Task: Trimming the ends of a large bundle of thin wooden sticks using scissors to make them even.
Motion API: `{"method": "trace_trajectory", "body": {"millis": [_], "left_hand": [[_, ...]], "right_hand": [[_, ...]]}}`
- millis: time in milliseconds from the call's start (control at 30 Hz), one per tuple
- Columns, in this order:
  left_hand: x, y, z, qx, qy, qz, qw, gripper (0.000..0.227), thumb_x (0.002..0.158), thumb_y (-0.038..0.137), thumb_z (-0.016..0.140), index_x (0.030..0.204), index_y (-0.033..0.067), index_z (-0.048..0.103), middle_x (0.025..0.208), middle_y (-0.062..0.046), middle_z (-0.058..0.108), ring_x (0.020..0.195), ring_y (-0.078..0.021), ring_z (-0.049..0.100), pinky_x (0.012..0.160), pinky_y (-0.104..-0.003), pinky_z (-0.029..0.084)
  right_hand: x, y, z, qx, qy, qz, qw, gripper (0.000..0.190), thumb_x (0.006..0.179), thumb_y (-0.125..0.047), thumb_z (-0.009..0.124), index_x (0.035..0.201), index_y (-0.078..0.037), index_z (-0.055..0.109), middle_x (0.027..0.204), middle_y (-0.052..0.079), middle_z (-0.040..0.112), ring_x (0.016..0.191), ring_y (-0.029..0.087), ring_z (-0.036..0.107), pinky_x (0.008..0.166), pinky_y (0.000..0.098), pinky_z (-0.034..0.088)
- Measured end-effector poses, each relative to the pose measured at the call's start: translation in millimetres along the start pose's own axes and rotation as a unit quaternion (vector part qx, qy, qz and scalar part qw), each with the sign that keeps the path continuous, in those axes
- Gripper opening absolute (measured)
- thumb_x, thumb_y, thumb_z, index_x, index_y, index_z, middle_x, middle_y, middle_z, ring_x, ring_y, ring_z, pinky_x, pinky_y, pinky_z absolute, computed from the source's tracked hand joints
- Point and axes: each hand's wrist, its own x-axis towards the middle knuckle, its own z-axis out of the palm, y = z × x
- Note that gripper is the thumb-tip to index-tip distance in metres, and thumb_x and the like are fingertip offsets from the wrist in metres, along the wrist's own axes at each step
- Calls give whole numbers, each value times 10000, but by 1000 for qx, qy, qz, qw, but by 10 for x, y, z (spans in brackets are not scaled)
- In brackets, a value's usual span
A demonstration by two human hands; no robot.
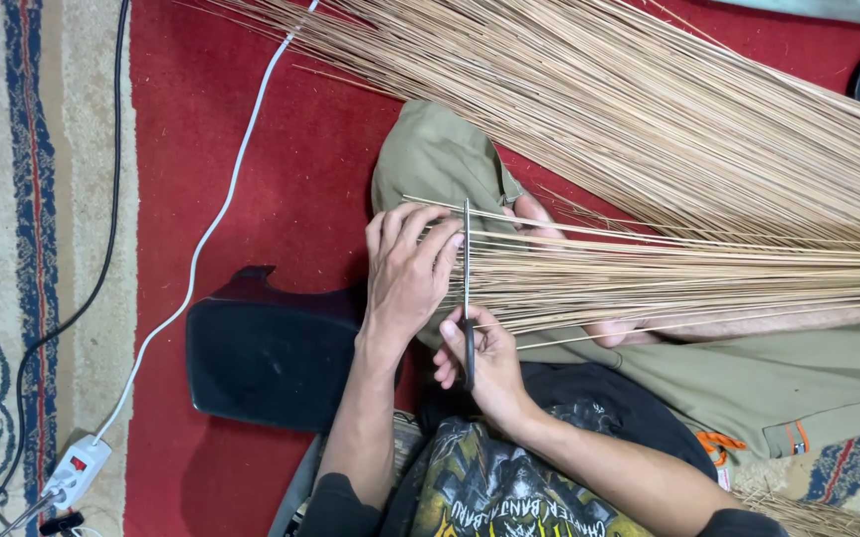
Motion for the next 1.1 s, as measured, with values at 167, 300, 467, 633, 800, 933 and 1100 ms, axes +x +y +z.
{"method": "trace_trajectory", "body": {"millis": [167,300,467,633,800,933,1100], "left_hand": [[-25,291,-149,-23,76,-45,996,146,1010,272,690,1071,153,748,1068,-8,689,1045,-242,634,904,-411,451],[-197,685,-334,-153,119,-207,959,208,938,302,782,867,119,713,744,-2,647,644,-219,639,584,-325,505],[-191,825,-588,-234,-99,-365,896,654,844,516,790,1185,-8,595,978,-213,681,898,-402,722,746,-462,589],[-268,711,-399,-256,-145,-382,876,749,855,511,760,1321,-31,536,1009,-243,700,903,-441,748,788,-510,581],[-6,550,-277,-7,183,-140,973,212,956,204,742,1152,131,708,1020,-51,637,883,-251,634,818,-364,529],[99,331,-255,46,-8,-46,998,254,1075,218,557,1257,89,677,1199,-104,655,1219,-303,580,1043,-464,410],[116,186,-174,18,-104,-30,994,187,1073,251,544,1099,162,706,1016,1,711,1112,-199,638,1026,-389,425]], "right_hand": [[7,9,-1,12,6,3,1000,214,959,-90,684,1094,31,570,582,211,668,418,232,671,352,295,581],[12,18,-9,14,10,-3,1000,241,931,-82,718,1086,36,577,551,219,663,386,221,656,336,292,577],[-20,-82,35,0,-10,-29,1000,198,916,-98,749,969,57,639,502,211,657,334,215,635,309,295,550],[-20,-93,26,21,-7,-40,999,194,906,-82,751,977,38,617,507,208,647,334,206,626,316,293,547],[-33,-145,16,39,-1,3,999,191,877,6,710,1011,40,579,525,204,639,367,223,648,312,277,543],[-33,-107,-26,17,-5,5,1000,191,875,19,714,1011,44,583,535,195,646,368,221,649,312,284,548],[-54,-160,7,10,1,4,1000,180,879,14,717,1003,43,590,535,199,649,370,225,652,310,289,553]]}}
